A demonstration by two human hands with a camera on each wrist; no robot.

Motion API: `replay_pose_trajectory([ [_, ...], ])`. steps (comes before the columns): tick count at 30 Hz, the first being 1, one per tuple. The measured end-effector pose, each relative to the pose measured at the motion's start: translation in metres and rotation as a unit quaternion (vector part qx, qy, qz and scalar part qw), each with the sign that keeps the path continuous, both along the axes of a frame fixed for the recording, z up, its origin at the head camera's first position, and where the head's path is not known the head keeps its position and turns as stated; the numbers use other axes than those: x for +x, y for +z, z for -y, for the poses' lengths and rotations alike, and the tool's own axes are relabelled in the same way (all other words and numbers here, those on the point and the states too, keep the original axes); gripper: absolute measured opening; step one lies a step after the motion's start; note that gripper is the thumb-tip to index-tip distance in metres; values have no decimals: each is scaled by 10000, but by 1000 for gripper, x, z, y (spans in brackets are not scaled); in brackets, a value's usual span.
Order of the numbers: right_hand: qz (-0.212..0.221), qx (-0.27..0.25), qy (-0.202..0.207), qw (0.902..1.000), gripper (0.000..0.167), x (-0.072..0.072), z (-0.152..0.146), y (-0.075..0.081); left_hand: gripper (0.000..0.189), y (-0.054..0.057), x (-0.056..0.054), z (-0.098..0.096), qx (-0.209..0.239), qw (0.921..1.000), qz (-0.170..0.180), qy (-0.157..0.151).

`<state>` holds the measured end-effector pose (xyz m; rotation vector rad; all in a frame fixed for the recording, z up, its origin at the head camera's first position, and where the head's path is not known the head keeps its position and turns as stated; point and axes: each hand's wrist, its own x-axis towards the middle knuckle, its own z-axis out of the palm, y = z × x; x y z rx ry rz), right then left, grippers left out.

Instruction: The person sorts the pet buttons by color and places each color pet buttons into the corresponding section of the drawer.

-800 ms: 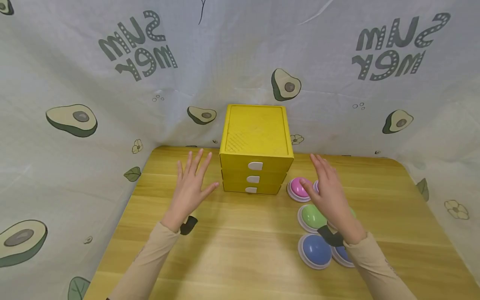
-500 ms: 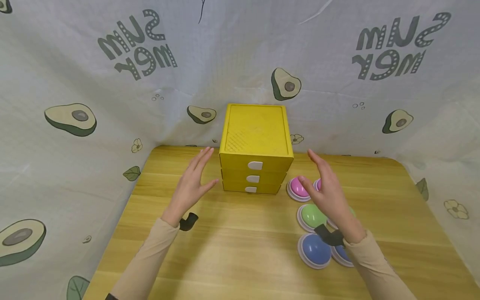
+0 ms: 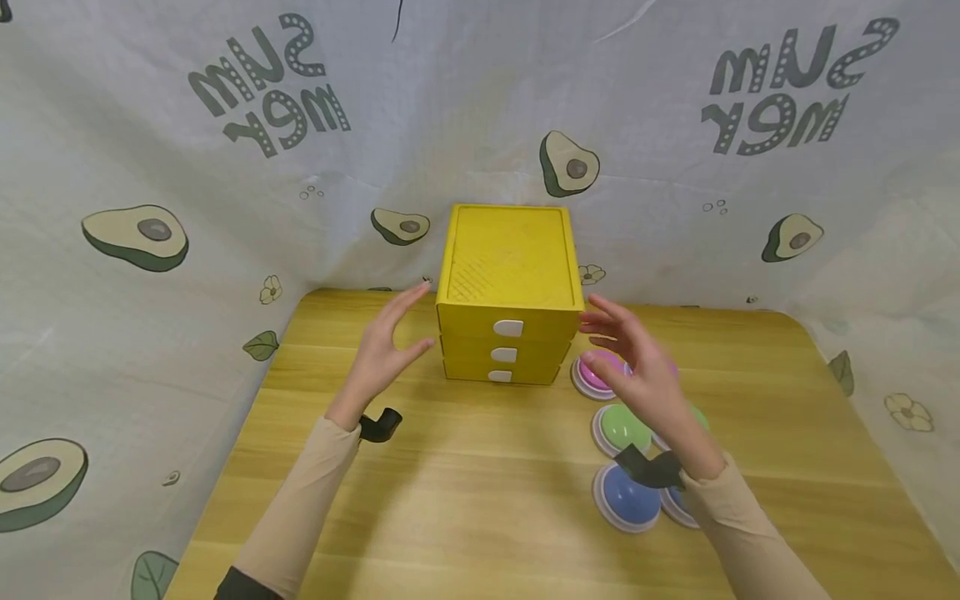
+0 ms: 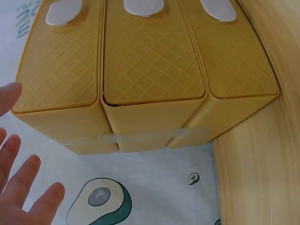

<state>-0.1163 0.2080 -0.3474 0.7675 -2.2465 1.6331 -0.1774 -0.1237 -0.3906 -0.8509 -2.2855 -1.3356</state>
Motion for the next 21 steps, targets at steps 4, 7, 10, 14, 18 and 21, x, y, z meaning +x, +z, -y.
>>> replay_pose_trajectory([
  [4, 709, -215, 624, 9953, 66, -1, 5, 1, 68, 0, -6, 0, 315, 9988, 304, -211],
  [7, 1070, -206, 1039, 9886, 63, -3, 7, 1, 65, 2, -11, -2, 513, 9965, 529, -386],
  [10, 1338, -134, 1366, 9814, 61, -6, 9, -1, 62, 6, -14, -3, 681, 9937, 679, -579],
  [14, 1548, -27, 1653, 9740, 62, -10, 12, -4, 56, 20, -9, -5, 792, 9900, 841, -810],
  [18, 1740, 22, 1847, 9673, 63, -15, 16, -6, 53, 29, -7, -6, 736, 9879, 974, -958],
  [21, 1948, 129, 1947, 9612, 63, -19, 19, -7, 52, 30, -9, -6, 652, 9876, 1011, -1008],
])
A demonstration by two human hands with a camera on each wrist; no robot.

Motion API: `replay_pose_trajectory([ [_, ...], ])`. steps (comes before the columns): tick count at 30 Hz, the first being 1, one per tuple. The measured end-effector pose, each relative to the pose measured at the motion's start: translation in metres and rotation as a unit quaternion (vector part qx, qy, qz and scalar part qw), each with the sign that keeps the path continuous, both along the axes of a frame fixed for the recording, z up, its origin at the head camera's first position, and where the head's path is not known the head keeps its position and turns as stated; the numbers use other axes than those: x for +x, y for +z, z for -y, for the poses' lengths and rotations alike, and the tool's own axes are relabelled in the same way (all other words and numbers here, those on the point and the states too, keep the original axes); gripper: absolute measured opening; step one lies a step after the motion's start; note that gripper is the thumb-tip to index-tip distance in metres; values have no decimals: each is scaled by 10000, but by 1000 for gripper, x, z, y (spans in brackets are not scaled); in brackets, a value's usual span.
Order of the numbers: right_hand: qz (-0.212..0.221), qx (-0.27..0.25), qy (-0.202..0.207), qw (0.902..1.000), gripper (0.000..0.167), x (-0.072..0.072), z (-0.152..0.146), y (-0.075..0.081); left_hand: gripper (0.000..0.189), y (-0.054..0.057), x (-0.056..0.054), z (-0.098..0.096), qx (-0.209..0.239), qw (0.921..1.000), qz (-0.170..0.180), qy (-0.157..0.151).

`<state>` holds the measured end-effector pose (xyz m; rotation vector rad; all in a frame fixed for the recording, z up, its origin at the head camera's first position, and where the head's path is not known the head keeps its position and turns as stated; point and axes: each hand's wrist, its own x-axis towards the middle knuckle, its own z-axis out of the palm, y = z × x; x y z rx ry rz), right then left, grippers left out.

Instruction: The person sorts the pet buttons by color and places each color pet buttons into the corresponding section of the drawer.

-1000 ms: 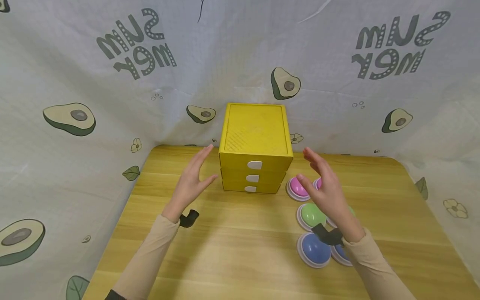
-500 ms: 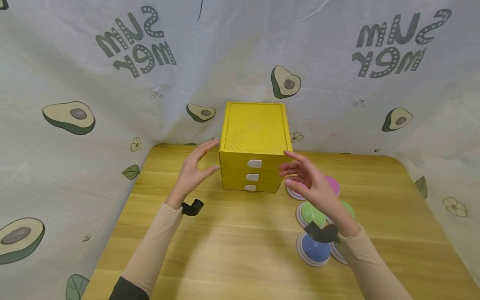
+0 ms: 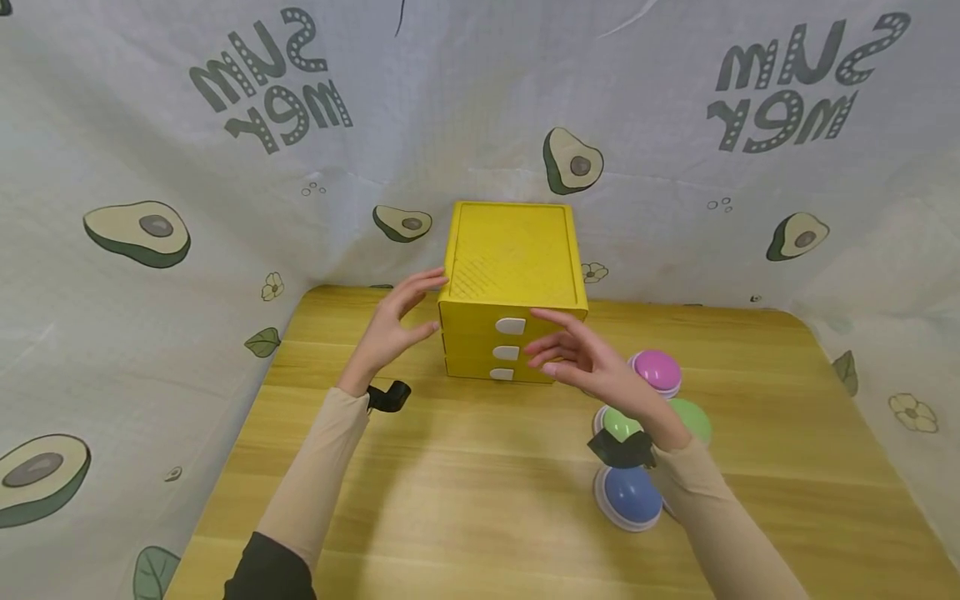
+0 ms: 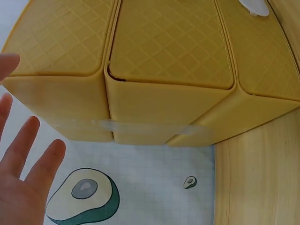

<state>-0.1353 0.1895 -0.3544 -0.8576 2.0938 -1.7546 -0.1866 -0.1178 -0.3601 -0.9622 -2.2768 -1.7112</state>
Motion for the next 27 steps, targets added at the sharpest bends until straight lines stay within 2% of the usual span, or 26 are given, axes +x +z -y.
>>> replay_pose_trajectory([
  [6, 378, 238, 235, 9987, 63, -8, 6, -6, 50, -2, -4, 0, -103, 9999, -11, -96],
  [12, 587, 45, 457, 9972, 62, -18, 11, -17, 47, -6, -8, 0, -42, 9998, 113, -151],
  [20, 695, -48, 471, 9965, 61, -27, 15, -27, 46, -13, -13, 1, 196, 9991, 187, -323],
  [23, 716, -86, 456, 9964, 60, -29, 16, -29, 46, -17, -15, 1, 322, 9984, 255, -394],
  [27, 728, -139, 387, 9965, 60, -31, 17, -31, 47, -29, -23, 1, 489, 9974, 280, -452],
])
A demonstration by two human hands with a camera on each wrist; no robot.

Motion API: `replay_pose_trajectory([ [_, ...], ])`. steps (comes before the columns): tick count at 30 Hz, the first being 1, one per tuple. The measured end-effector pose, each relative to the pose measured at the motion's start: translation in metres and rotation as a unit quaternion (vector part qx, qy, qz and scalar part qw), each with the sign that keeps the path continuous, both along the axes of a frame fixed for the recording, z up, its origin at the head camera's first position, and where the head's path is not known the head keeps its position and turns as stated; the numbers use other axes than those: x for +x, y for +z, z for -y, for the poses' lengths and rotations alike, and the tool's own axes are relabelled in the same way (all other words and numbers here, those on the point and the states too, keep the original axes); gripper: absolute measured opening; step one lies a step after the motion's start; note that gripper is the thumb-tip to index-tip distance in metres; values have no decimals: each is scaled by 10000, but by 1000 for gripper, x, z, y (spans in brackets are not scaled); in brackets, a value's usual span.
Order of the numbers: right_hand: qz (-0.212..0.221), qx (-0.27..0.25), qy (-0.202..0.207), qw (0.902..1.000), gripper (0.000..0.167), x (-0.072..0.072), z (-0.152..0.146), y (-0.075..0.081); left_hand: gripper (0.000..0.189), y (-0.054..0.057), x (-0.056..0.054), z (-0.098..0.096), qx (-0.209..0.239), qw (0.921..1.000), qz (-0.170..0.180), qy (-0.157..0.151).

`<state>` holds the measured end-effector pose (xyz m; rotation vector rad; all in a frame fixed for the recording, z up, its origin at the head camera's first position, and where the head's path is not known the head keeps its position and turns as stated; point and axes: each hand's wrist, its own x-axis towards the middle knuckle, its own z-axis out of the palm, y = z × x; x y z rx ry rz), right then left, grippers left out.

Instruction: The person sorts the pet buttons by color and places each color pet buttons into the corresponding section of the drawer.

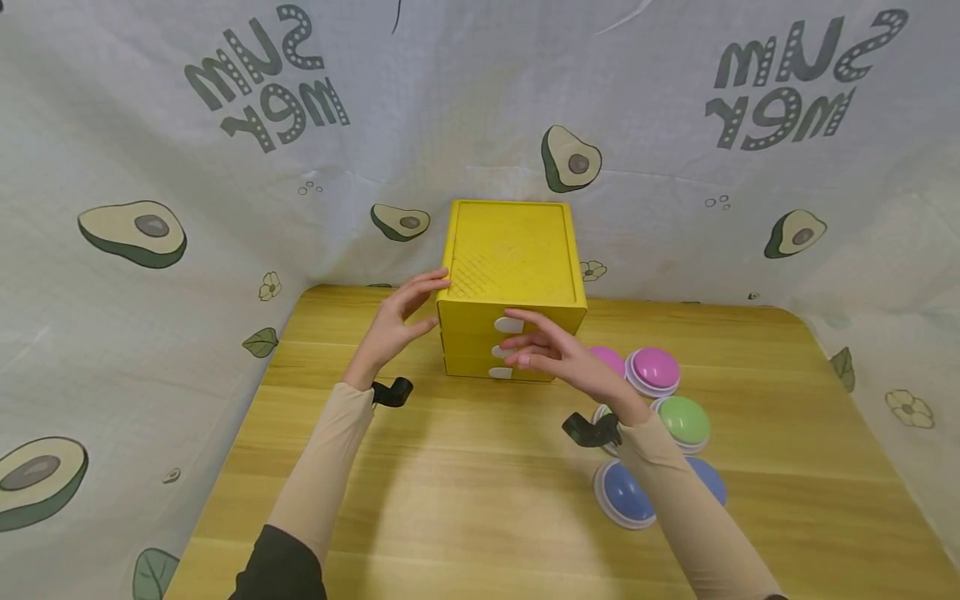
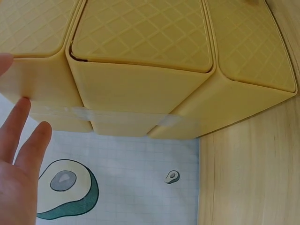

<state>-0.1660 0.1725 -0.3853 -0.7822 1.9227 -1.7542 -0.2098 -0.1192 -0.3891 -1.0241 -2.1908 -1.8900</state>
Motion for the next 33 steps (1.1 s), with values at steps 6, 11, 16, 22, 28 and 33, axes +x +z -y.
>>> replay_pose_trajectory([
  [6, -24, 5, -55, 10000, 58, -2, 2, 0, 47, 7, 6, -2, 11, 9999, 120, 22],
  [11, -20, -8, -94, 10000, 57, -3, 2, -1, 47, 10, 8, -2, -15, 9999, 163, 5],
  [16, -20, -78, -128, 9999, 55, -2, 3, -2, 47, 8, 5, 0, -11, 9998, 174, -63],
  [22, 82, -125, -104, 9998, 53, 7, 3, -2, 46, 8, 3, 2, -74, 9997, 212, -136],
  [28, -50, 90, -122, 9999, 54, 20, 3, 0, 47, 10, 4, 3, -56, 9994, 250, -211],
  [33, -61, 104, -65, 9999, 55, 33, 3, 0, 47, 9, 4, 3, -103, 9993, 284, -203],
])
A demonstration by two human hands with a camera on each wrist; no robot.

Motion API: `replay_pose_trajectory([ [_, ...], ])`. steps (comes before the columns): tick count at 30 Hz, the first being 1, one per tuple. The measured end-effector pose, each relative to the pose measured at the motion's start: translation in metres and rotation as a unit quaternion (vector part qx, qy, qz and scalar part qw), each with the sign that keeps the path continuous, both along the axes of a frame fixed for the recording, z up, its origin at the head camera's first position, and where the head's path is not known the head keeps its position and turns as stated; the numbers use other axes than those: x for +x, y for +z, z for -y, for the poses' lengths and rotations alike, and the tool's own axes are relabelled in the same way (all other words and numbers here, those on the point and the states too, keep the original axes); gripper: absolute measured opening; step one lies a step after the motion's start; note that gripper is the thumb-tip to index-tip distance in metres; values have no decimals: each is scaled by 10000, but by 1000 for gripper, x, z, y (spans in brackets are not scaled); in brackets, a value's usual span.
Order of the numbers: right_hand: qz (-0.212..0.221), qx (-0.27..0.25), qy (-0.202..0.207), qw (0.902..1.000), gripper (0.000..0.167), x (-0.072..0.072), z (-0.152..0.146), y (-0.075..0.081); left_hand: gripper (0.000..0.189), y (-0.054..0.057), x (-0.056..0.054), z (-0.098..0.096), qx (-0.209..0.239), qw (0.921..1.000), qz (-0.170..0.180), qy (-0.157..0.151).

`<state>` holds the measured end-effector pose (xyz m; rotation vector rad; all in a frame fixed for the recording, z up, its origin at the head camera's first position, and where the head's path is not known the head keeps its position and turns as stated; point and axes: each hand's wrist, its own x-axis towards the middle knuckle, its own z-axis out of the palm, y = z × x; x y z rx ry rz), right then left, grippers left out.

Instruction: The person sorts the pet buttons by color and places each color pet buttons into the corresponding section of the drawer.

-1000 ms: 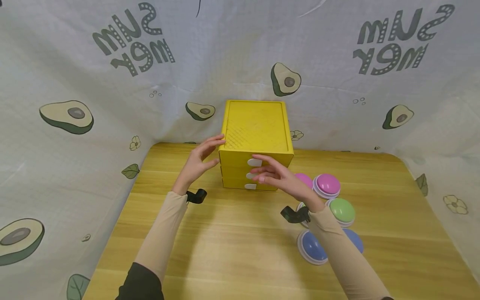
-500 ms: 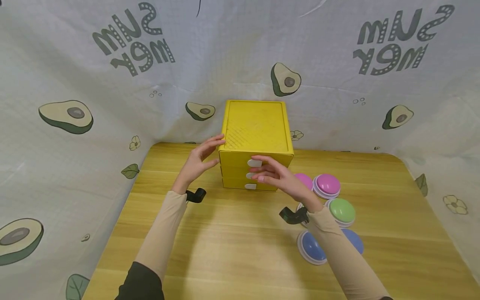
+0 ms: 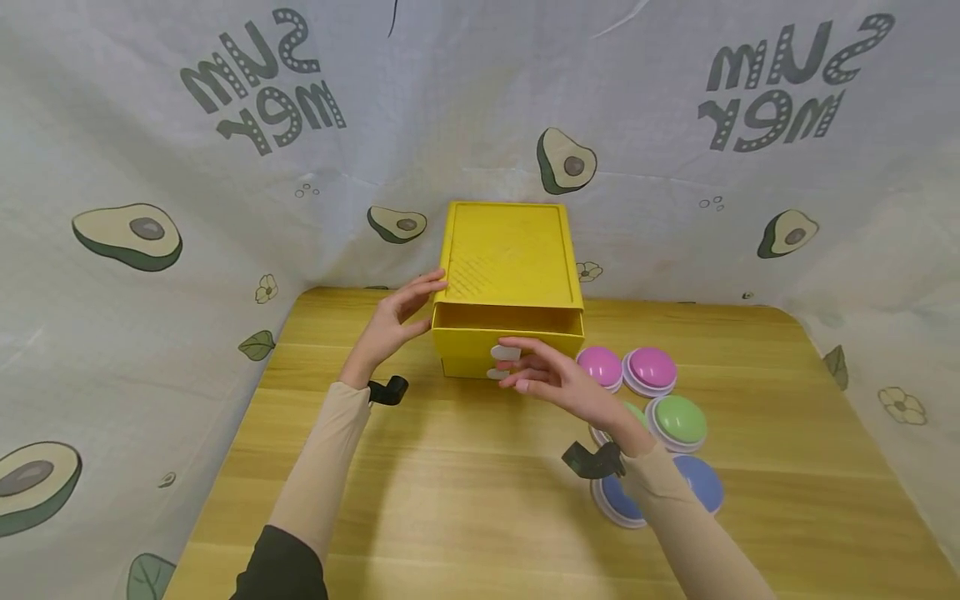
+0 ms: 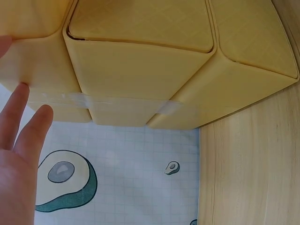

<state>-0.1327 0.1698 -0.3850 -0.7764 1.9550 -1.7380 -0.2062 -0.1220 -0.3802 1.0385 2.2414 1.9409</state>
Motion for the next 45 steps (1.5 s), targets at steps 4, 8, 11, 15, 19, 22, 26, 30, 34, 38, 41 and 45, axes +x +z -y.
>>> replay_pose_trajectory([
  [4, 58, -83, 81, 9999, 55, 11, 0, -1, 46, 0, 0, 0, 6, 10000, -3, -14],
  [8, -43, -56, 138, 9999, 54, 21, 0, -3, 46, -1, -1, 1, 22, 10000, 11, -38],
  [11, -111, -15, 172, 9998, 54, 30, 0, -4, 46, -1, -1, 1, 29, 10000, 30, -49],
  [15, -110, -60, 242, 9996, 53, 42, 0, -3, 46, -1, 0, 1, 17, 10000, 45, -51],
  [19, -231, -198, 334, 9990, 53, 52, 1, -4, 46, 0, 0, 1, -6, 10000, 62, -37],
  [22, -305, -264, 381, 9985, 53, 58, 2, -4, 46, -1, 0, 1, -23, 10000, 64, -20],
  [26, -290, -245, 399, 9985, 53, 66, 4, -3, 46, -1, 0, 0, -1, 10000, 69, -25],
  [30, -314, -223, 431, 9983, 54, 75, 4, -3, 46, -1, 1, 1, 23, 9999, 92, -43],
  [34, -242, -213, 422, 9986, 54, 82, 3, -3, 47, -2, 1, 1, 42, 9999, 119, -49],
  [38, -112, -172, 361, 9991, 52, 86, 2, -2, 47, -3, 1, 1, 40, 9999, 109, -35],
  [41, -146, -184, 360, 9991, 51, 87, 2, -3, 47, -3, 1, 0, 42, 10000, 87, -17],
  [45, -226, -205, 358, 9989, 52, 89, 1, -4, 47, -3, 1, 0, 52, 10000, 72, -8],
])
